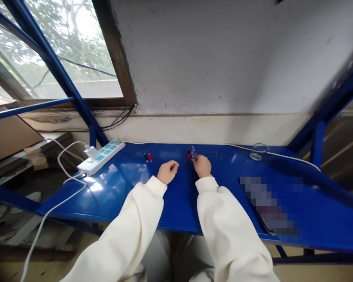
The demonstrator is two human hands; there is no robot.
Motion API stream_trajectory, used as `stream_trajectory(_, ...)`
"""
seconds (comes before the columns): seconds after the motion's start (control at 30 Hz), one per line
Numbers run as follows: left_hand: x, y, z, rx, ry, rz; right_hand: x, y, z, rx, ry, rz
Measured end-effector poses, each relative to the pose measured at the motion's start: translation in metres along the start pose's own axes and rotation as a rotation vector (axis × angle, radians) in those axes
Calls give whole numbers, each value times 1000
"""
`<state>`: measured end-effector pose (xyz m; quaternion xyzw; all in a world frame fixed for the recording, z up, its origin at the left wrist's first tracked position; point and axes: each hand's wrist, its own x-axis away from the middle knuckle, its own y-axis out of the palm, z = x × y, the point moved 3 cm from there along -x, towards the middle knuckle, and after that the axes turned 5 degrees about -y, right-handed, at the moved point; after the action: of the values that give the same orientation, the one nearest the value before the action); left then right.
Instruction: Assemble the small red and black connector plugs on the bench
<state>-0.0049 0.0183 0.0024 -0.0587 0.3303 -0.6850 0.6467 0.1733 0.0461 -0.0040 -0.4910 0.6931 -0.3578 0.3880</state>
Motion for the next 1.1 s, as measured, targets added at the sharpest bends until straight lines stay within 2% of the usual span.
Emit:
stream_trajectory(0.4, 0, 0, 0, -15, 13, -4, -1, 3, 1, 27, 5, 34)
stream_trajectory(0.63, 0, -5, 2, -39, 28, 63, 8, -5, -6, 79, 1, -38)
stream_trajectory(0.77, -1, -15, 3, -172, -56, 123, 19, -13, -13, 112, 5, -68)
stream_trajectory(0.93, 1, -40, 2, -422, -244, 173, 35, -20, -22, 121, -34, -59)
stream_trajectory(1.1, 3, -62, -7, -618, -390, 82, 48, -21, -31, 103, -150, -28)
